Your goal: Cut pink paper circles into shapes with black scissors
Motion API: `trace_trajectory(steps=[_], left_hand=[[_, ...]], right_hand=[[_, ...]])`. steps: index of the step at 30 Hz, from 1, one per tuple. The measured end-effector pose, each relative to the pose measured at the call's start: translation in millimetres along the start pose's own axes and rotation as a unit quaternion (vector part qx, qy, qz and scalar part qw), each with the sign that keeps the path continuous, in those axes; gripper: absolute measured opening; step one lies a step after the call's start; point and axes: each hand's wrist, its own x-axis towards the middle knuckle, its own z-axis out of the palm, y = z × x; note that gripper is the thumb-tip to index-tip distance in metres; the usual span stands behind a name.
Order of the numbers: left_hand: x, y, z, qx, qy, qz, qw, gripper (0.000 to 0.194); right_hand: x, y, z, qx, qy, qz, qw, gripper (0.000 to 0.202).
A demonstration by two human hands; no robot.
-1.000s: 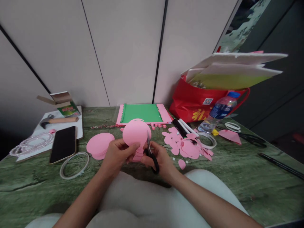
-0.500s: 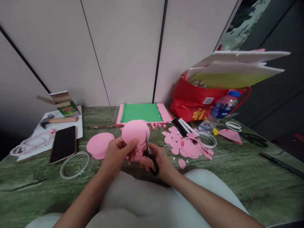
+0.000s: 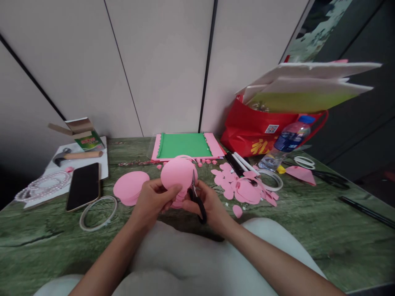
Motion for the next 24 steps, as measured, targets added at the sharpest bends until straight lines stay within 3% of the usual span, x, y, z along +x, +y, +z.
trace_trajectory(steps=[13, 24], left_hand=[[-0.6, 2.8, 0.6, -0.009, 0.009, 0.015, 1.000, 0.025], [-0.3, 1.0, -1.5, -0.020, 0.011, 0.030, 0.999, 0.024]], right_hand=[[1.4, 2.9, 0.6, -0.007, 0.025, 0.036, 0.999, 0.043], [1.3, 4.9, 0.3, -0.001, 0.004, 0.030, 1.000, 0.036]])
